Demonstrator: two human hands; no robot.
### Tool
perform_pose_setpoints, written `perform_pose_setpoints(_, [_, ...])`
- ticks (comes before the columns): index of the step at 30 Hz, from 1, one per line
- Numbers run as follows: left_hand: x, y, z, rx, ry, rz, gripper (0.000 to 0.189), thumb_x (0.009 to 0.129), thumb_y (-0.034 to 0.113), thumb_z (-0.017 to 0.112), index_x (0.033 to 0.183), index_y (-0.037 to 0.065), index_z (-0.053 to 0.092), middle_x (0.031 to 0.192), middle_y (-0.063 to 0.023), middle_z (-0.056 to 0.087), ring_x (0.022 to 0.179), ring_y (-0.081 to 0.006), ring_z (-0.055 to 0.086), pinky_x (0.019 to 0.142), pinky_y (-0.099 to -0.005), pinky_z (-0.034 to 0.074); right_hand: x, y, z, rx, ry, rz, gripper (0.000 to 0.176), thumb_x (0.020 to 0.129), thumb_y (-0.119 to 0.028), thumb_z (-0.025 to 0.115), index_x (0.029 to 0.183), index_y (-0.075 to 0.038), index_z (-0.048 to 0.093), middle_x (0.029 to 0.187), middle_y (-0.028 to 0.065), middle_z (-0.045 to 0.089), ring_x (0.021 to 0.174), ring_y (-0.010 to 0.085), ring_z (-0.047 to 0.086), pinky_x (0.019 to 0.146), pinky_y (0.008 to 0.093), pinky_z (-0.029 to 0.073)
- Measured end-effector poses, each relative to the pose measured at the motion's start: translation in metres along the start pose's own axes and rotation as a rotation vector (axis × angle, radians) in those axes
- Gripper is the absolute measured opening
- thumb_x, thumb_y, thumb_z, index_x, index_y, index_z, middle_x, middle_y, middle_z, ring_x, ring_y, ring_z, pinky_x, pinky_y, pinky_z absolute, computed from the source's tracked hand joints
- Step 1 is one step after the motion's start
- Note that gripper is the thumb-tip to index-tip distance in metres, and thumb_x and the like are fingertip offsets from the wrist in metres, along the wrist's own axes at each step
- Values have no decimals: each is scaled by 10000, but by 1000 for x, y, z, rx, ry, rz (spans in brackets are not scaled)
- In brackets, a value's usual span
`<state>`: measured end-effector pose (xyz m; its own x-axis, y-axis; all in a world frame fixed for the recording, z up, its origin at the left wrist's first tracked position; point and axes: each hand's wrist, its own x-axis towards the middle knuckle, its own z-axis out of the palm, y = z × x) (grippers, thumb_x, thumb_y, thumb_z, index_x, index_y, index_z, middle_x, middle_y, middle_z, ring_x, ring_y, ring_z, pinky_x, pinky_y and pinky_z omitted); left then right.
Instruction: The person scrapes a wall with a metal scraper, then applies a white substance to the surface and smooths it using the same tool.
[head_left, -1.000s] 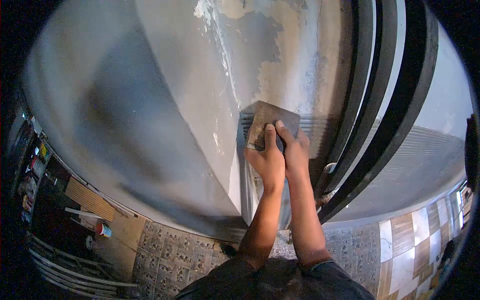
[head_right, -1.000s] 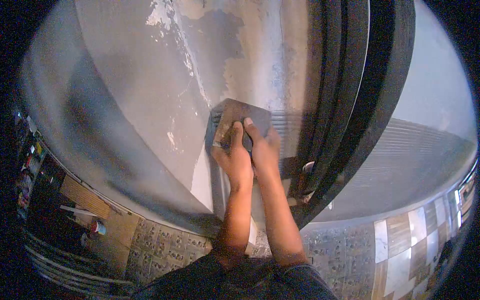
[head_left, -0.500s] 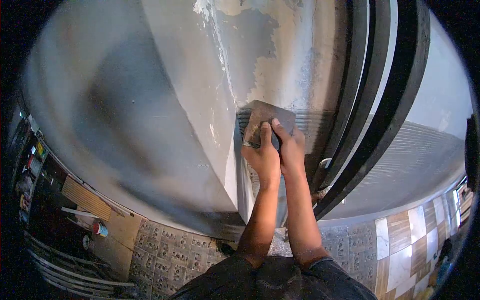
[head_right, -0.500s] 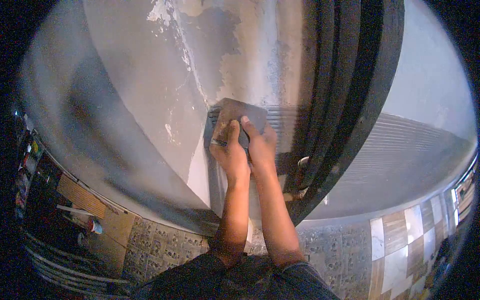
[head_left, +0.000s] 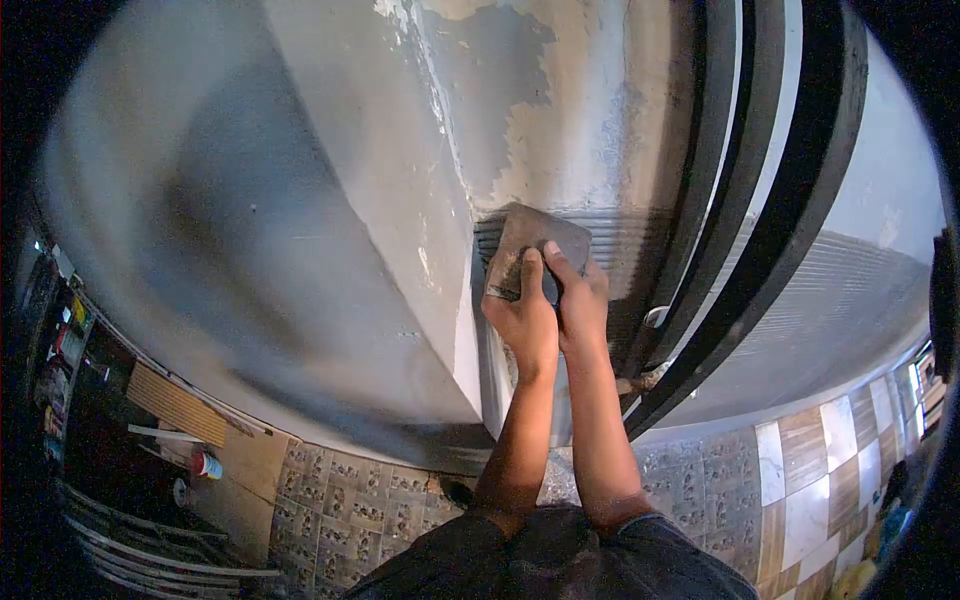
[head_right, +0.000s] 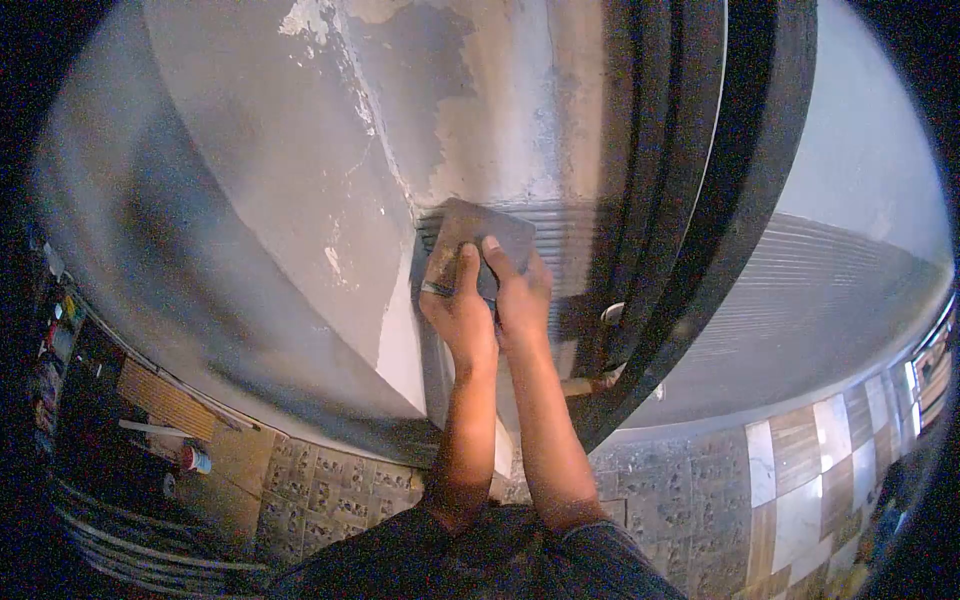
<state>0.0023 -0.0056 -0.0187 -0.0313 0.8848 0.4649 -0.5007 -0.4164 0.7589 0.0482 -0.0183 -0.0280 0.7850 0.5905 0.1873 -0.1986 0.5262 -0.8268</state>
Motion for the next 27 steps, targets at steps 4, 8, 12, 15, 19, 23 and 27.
perform_pose_setpoints(4, [-1, 1, -2, -17, -14, -15, 276, 878, 140, 570, 1057, -70, 577, 951, -117, 628, 856, -173, 574, 768, -291, 441, -7, -7, 3, 25, 24, -11, 328, 810, -207, 646, 1005, 51, 595, 953, 120, 632, 863, 184, 566, 796, 302, 432])
perform_pose_setpoints(8, [-4, -6, -3, -58, -15, -5, 291, 887, 173, 570, 1045, -72, 581, 970, -114, 623, 861, -171, 572, 773, -295, 440, -4, -8, -4, -182, 43, -117, 301, 818, -198, 634, 982, 52, 603, 921, 120, 643, 836, 181, 571, 780, 302, 441])
perform_pose_setpoints(12, [-8, -12, -4, -175, 32, -170, 317, 895, 211, 573, 1059, -60, 580, 1018, -103, 610, 914, -169, 558, 796, -304, 433, -8, -9, -1, -344, 65, -219, 284, 818, -193, 631, 963, 51, 608, 899, 113, 641, 820, 175, 571, 768, 297, 440])
perform_pose_setpoints(15, [-5, -14, -3, -179, 37, -257, 399, 878, 263, 594, 1130, -44, 551, 1087, -109, 590, 975, -186, 541, 853, -318, 411, -3, -8, -2, -415, 82, -260, 260, 822, -171, 626, 957, 50, 604, 899, 92, 633, 821, 159, 562, 765, 282, 434])
perform_pose_setpoints(19, [-3, -34, 0, -325, -77, -284, 390, 867, 226, 622, 1134, -44, 533, 1104, -101, 567, 982, -153, 529, 828, -292, 423, 4, -13, -10, -416, 7, -269, 247, 821, -172, 625, 939, 44, 607, 872, 82, 635, 814, 156, 559, 771, 281, 429])
perform_pose_setpoints(23, [-6, -9, -2, -158, -71, -280, 368, 859, 219, 632, 1102, -45, 552, 1058, -92, 587, 947, -150, 543, 809, -285, 433, 5, -7, -15, -423, -11, -326, 243, 825, -183, 622, 930, 37, 609, 860, 75, 633, 805, 157, 557, 768, 282, 429])
perform_pose_setpoints(27, [6, -2, 2, -149, -121, -62, 332, 849, 198, 642, 1050, -58, 576, 973, -87, 620, 870, -152, 571, 753, -286, 455, 8, -19, -2, -364, -17, -288, 363, 813, -285, 644, 970, 41, 609, 905, 147, 645, 831, 228, 586, 779, 334, 441])
